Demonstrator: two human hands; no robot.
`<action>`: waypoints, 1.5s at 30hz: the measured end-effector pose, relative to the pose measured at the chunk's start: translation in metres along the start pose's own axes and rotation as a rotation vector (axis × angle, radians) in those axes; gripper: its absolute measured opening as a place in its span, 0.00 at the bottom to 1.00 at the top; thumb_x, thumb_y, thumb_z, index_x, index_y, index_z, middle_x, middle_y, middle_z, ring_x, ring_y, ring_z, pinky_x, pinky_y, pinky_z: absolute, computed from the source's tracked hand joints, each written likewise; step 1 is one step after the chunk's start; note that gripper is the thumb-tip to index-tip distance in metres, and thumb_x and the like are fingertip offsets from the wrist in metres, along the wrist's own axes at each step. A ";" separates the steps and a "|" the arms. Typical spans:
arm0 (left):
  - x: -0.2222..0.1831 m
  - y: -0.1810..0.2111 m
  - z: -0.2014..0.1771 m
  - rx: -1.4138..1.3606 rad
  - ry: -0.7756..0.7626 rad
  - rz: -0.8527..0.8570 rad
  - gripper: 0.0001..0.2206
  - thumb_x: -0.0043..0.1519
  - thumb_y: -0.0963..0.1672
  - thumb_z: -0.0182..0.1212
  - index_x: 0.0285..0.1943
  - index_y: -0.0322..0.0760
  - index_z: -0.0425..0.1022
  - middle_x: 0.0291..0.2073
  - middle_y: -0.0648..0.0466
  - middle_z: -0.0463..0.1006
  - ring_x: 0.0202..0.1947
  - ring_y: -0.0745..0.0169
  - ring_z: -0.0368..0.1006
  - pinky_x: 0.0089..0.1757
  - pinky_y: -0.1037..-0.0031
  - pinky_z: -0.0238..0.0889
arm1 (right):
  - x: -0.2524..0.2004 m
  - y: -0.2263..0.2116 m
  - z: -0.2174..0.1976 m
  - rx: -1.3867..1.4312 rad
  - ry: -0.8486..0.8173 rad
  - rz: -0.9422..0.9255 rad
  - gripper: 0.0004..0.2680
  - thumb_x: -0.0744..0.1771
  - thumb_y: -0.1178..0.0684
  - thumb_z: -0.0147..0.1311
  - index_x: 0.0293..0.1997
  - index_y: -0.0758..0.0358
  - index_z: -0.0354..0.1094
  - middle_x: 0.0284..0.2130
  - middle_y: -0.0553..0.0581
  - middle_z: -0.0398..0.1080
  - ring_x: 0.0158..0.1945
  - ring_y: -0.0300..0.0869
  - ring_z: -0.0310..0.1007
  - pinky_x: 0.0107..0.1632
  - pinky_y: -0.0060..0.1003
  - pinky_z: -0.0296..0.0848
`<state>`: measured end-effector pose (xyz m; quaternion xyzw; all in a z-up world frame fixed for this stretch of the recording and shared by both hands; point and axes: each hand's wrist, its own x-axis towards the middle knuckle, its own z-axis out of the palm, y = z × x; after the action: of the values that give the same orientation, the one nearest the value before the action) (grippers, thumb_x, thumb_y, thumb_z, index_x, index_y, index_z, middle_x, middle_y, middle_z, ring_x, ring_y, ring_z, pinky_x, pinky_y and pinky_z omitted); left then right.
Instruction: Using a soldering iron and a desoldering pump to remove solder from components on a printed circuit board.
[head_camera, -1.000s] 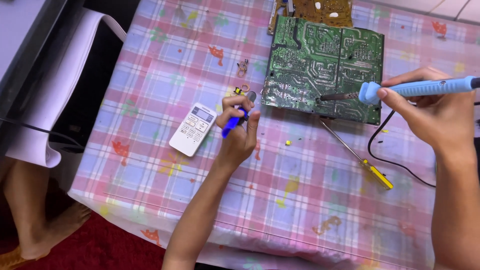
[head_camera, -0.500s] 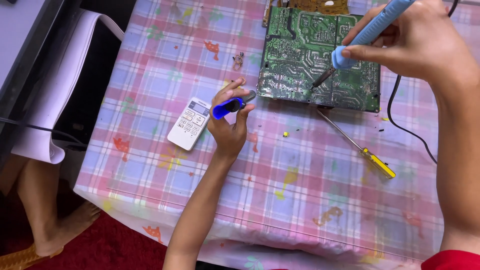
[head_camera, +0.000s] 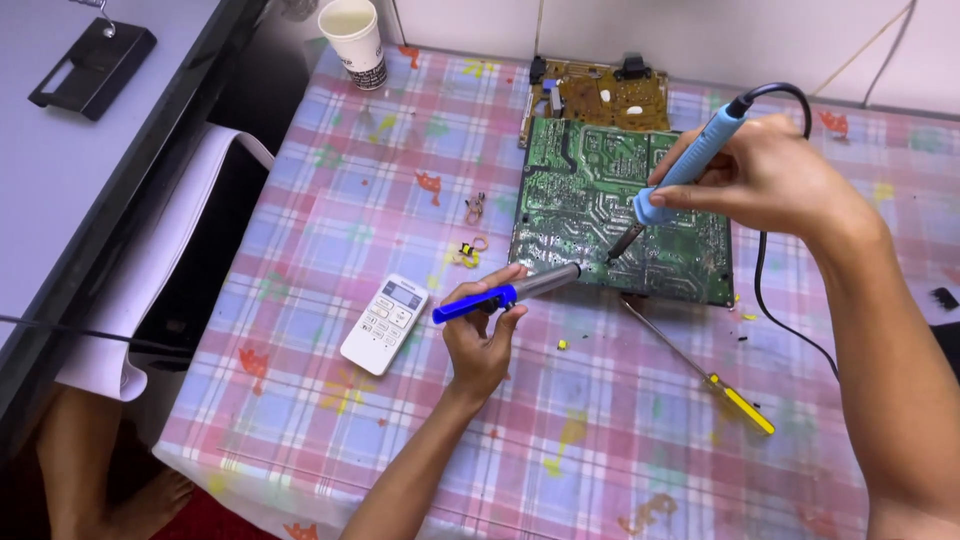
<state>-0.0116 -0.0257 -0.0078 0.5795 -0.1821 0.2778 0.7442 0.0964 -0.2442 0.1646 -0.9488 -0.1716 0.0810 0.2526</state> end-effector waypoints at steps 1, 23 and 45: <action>0.001 0.000 -0.001 -0.001 -0.001 0.003 0.15 0.58 0.38 0.56 0.49 0.37 0.55 0.49 0.36 0.68 0.51 0.41 0.69 0.49 0.68 0.68 | 0.001 0.000 0.000 -0.001 0.003 -0.001 0.06 0.59 0.51 0.60 0.33 0.57 0.74 0.24 0.49 0.74 0.25 0.34 0.65 0.30 0.29 0.62; -0.008 -0.005 0.002 0.056 -0.163 0.027 0.15 0.60 0.36 0.52 0.51 0.37 0.52 0.48 0.39 0.68 0.54 0.39 0.66 0.47 0.69 0.71 | -0.114 0.137 0.148 0.693 0.778 -0.053 0.04 0.66 0.60 0.52 0.41 0.68 0.62 0.31 0.59 0.63 0.28 0.42 0.67 0.34 0.31 0.70; 0.038 -0.005 0.014 0.214 -0.432 0.012 0.14 0.61 0.37 0.52 0.52 0.37 0.53 0.48 0.47 0.70 0.54 0.51 0.68 0.46 0.74 0.72 | -0.129 0.113 0.140 0.588 0.986 -0.086 0.07 0.69 0.57 0.52 0.43 0.73 0.60 0.36 0.65 0.60 0.29 0.48 0.67 0.34 0.36 0.70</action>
<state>0.0220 -0.0324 0.0148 0.7001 -0.3100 0.1694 0.6205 -0.0251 -0.3202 -0.0040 -0.7566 -0.0422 -0.3368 0.5589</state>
